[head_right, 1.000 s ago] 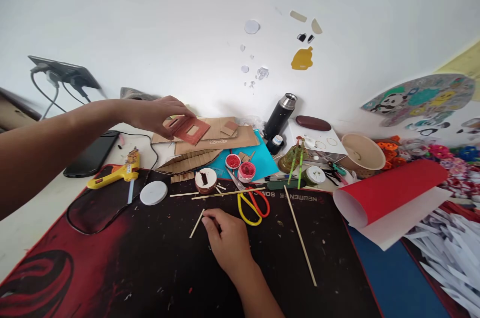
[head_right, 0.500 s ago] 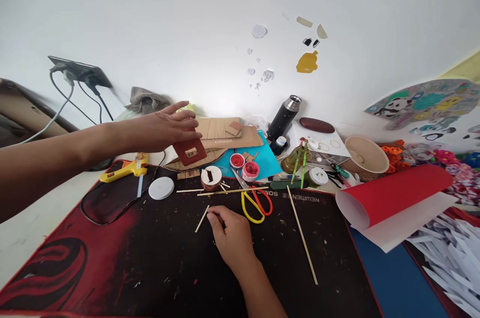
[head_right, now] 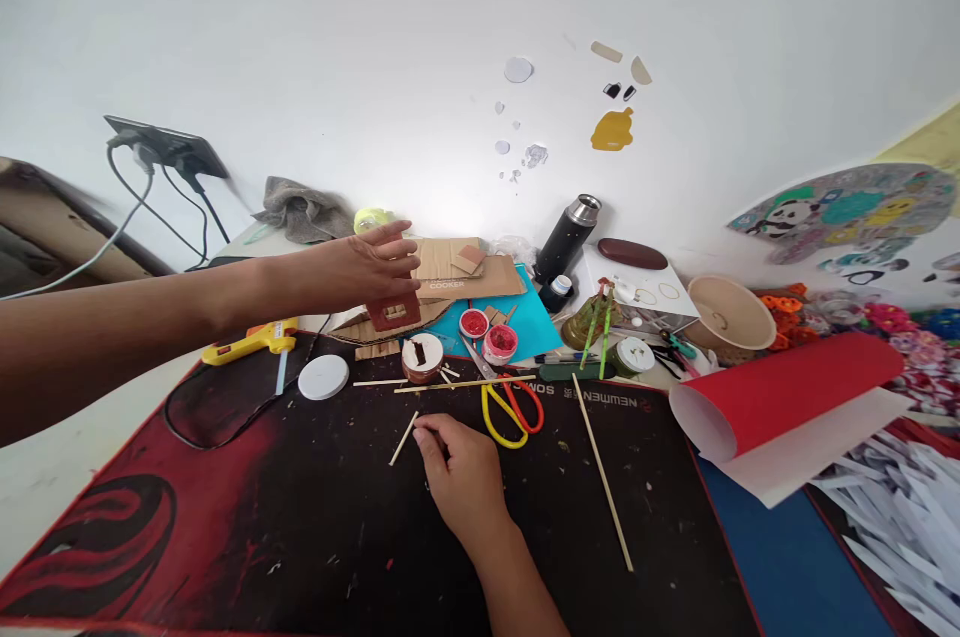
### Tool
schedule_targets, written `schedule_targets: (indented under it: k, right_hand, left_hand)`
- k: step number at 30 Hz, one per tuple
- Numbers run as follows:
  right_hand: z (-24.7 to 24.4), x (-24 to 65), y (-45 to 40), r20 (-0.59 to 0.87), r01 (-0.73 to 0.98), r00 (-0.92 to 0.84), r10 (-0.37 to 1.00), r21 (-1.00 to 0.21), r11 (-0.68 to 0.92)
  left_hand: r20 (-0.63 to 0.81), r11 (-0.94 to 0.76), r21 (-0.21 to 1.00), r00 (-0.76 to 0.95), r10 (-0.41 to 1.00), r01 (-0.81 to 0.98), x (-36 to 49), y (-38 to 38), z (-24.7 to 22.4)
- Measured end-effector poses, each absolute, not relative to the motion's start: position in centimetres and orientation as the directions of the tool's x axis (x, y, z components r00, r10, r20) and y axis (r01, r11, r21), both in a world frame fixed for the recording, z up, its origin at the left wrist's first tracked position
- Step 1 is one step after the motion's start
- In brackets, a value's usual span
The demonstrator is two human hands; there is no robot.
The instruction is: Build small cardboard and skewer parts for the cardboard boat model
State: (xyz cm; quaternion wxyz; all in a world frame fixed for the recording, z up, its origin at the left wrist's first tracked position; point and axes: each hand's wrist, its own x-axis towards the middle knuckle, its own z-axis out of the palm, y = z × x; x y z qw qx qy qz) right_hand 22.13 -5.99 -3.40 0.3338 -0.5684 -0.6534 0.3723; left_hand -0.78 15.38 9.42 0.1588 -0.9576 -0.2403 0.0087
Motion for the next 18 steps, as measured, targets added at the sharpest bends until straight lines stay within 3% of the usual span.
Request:
schedule_targets:
  k: [2,5,10,18]
  right_hand:
    - [-3.38,22.13,-6.01,0.021,0.495,-0.134,0.991,-0.865,0.086]
    - [-3.35,22.12,-5.99,0.026,0.491,-0.134,0.991,-0.866,0.089]
    - [-3.35,22.12,-5.91,0.027,0.5,-0.139,0.99,-0.861,0.093]
    - [-3.36,22.12,-5.99,0.034,0.501,-0.139,0.99,-0.86,0.1]
  left_hand:
    - [-0.011,-0.84,-0.458,0.943,0.331,0.29,-0.6,15.24,9.35]
    - [-0.034,-0.812,-0.537,0.955,0.294,0.23,-0.46,15.17,9.23]
    - [0.037,-0.84,-0.474,0.959,0.282,0.265,-0.54,15.24,9.08]
    - [-0.05,-0.831,-0.492,0.945,0.324,0.259,-0.25,14.96,9.57]
